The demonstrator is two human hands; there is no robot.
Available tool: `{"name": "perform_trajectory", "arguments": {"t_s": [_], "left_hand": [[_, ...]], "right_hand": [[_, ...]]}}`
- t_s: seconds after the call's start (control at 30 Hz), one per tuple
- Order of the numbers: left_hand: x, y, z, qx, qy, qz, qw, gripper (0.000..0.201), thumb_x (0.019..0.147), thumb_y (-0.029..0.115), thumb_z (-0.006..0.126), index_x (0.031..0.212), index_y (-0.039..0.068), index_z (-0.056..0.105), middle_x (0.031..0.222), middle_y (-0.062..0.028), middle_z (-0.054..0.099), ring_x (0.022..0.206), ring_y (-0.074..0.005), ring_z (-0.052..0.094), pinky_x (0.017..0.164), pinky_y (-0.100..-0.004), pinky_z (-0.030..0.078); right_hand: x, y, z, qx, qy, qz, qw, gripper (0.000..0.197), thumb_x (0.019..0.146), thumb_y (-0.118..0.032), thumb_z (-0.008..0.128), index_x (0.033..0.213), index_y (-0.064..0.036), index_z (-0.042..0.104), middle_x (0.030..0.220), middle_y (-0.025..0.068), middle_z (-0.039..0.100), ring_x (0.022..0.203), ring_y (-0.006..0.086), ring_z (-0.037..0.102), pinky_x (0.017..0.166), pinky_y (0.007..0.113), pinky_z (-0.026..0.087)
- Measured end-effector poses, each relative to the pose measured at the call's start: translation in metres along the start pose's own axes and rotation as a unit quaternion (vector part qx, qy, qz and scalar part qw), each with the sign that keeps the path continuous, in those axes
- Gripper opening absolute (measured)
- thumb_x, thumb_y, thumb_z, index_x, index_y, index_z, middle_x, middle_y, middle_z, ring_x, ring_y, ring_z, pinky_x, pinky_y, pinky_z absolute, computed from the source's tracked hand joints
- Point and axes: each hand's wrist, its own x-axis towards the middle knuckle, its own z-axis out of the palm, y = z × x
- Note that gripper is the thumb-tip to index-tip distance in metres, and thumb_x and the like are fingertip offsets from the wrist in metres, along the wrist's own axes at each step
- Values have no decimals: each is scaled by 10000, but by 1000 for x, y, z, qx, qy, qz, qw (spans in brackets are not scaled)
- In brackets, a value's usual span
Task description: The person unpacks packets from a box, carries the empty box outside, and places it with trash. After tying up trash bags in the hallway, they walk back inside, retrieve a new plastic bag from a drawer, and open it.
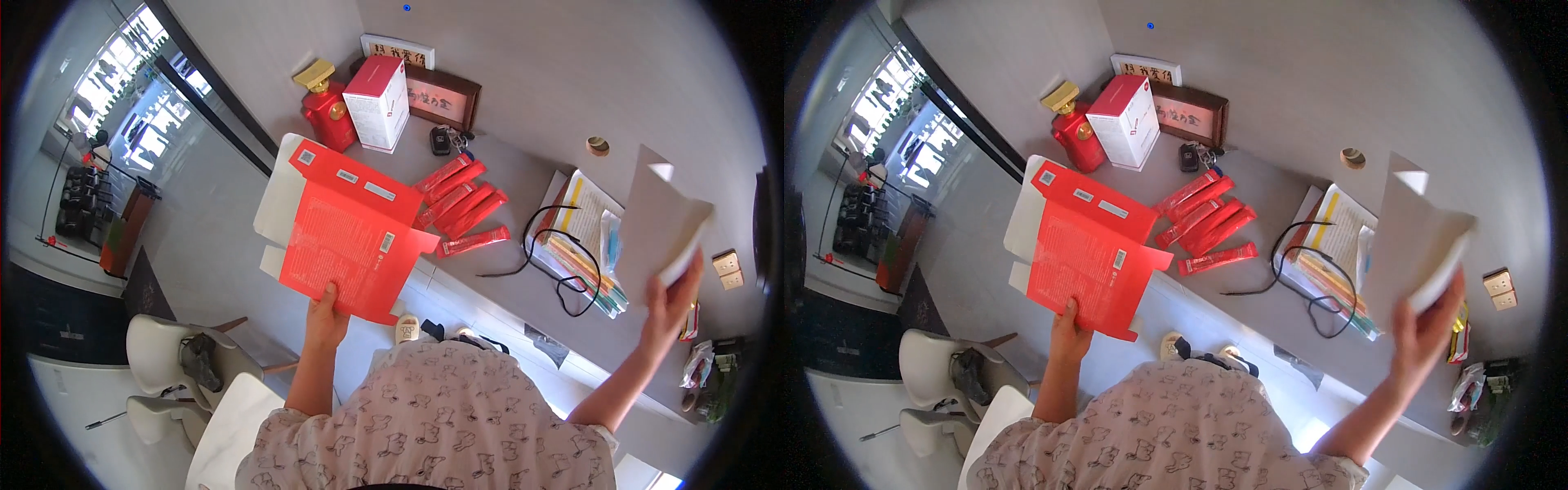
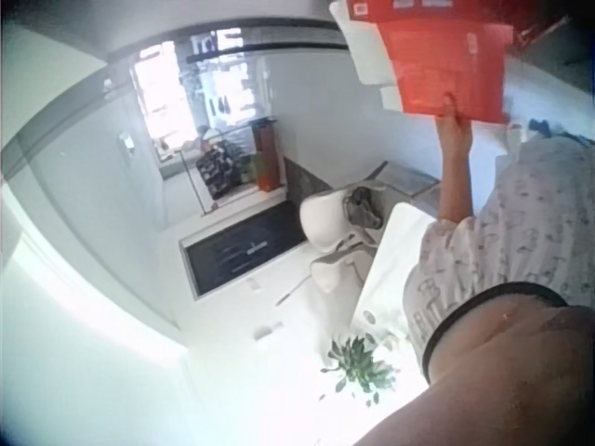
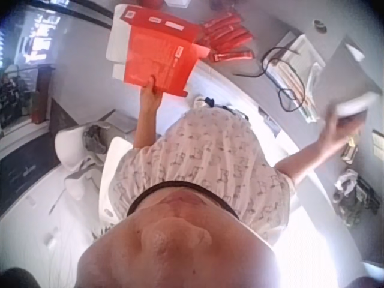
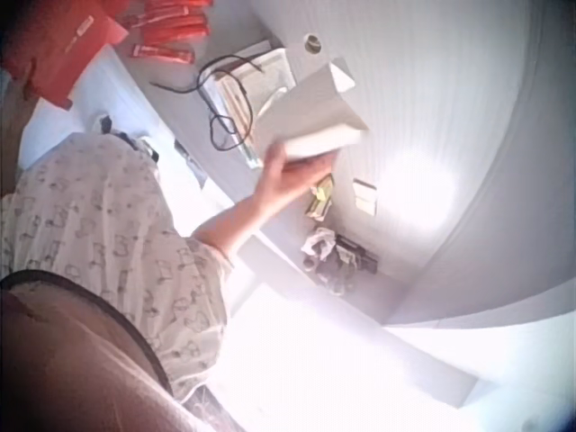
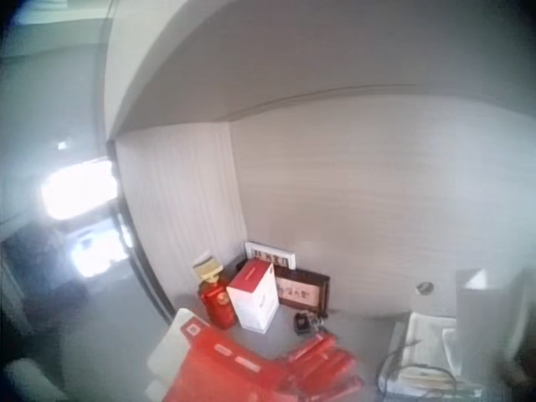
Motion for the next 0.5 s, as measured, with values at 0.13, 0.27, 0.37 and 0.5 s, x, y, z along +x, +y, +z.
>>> {"name": "perform_trajectory", "arguments": {"t_s": [0.13,0.27,0.37,0.5], "left_hand": [[-2,-1,6,0,-8,22,1000,356,844,146,466,1179,72,374,1165,-57,449,1070,-196,441,895,-351,384],[-2,-20,7,32,12,11,999,346,837,142,477,1163,64,388,1141,-65,459,1046,-183,454,866,-345,403],[-5,-33,-4,317,-54,84,943,300,829,143,474,1110,52,427,1008,-40,523,874,-108,512,685,-236,432],[-26,-19,-9,240,-19,2,971,240,822,122,451,1039,31,496,990,-69,532,907,-142,505,717,-244,412]], "right_hand": [[-36,75,-39,421,-41,165,891,829,612,-393,657,1243,-4,285,1135,157,448,1018,291,481,832,429,430],[-63,52,82,603,-332,252,680,832,633,-295,682,1273,-21,227,1217,129,386,1106,220,391,952,367,297],[-64,12,149,209,-482,166,835,746,632,-246,701,1214,-19,294,1176,132,424,1073,235,440,889,324,350],[-69,-16,173,-116,-393,-63,910,696,614,-257,706,1174,-69,337,1012,141,490,832,293,553,682,329,468]]}}
